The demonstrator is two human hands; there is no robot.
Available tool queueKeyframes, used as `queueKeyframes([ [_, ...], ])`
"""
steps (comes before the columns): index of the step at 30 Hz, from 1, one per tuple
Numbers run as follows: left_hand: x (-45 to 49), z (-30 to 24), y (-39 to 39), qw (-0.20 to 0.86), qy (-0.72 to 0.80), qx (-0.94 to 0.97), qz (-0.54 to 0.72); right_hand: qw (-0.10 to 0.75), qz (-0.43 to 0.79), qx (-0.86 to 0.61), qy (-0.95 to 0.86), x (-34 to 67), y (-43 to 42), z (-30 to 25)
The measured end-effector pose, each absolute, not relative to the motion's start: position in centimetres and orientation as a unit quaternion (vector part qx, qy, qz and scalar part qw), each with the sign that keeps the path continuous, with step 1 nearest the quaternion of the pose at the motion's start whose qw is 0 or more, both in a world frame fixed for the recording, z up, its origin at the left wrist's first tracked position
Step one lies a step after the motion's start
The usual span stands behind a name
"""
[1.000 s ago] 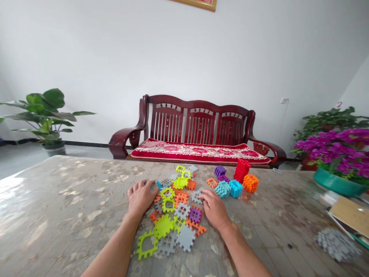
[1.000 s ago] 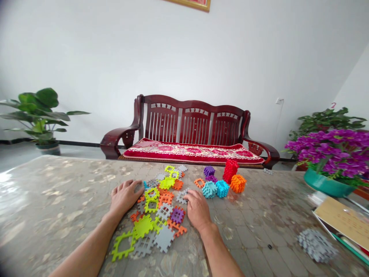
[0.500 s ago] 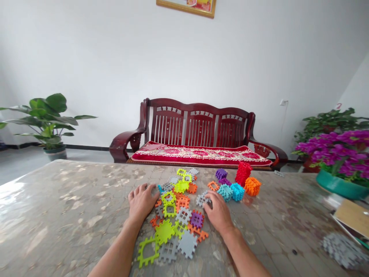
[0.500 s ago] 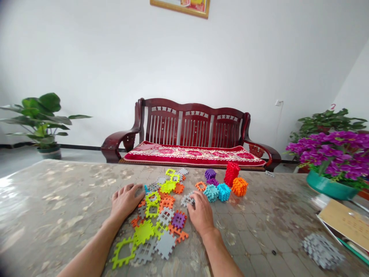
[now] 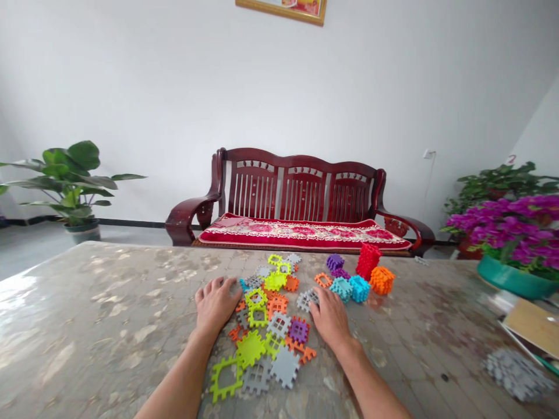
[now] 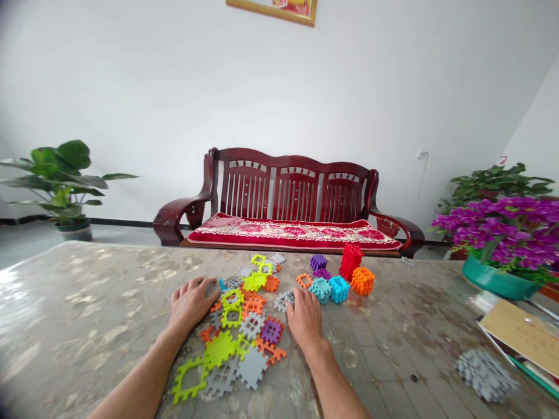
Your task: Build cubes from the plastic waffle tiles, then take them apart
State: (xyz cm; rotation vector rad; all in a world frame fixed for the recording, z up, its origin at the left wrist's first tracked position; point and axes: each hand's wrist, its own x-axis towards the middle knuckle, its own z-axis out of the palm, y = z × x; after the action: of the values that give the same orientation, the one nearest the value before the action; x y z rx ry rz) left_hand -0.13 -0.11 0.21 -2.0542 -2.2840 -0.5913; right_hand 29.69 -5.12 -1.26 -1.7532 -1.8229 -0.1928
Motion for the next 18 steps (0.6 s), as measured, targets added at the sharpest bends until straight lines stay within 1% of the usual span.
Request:
queueKeyframes([
  [3, -0.12, 0.20, -0.08, 0.007, -0.730, -0.657, -0.190, 0.326, -0.061, -0.657, -0.677, 29.71, -5.02, -1.17],
  [6, -0.07, 0.24, -0.10, 0.006, -0.730, -0.656, -0.192, 0.368, -0.049, -0.631, -0.681, 29.69, -5.19, -0.97],
  [8, -0.03, 0.29, -0.13, 0.005, -0.729, -0.656, -0.194, 0.382, -0.038, -0.611, -0.693, 29.66, -5.44, -0.88],
  [14, 0.00, 0.42, -0.28, 0.006, -0.728, -0.657, -0.197, 0.337, 0.008, -0.615, -0.713, 29.40, -5.92, -0.71],
  [18, 0.03, 0.54, -0.35, 0.004, -0.728, -0.658, -0.193, 0.321, -0.006, -0.612, -0.723, 29.00, -5.83, -0.36],
])
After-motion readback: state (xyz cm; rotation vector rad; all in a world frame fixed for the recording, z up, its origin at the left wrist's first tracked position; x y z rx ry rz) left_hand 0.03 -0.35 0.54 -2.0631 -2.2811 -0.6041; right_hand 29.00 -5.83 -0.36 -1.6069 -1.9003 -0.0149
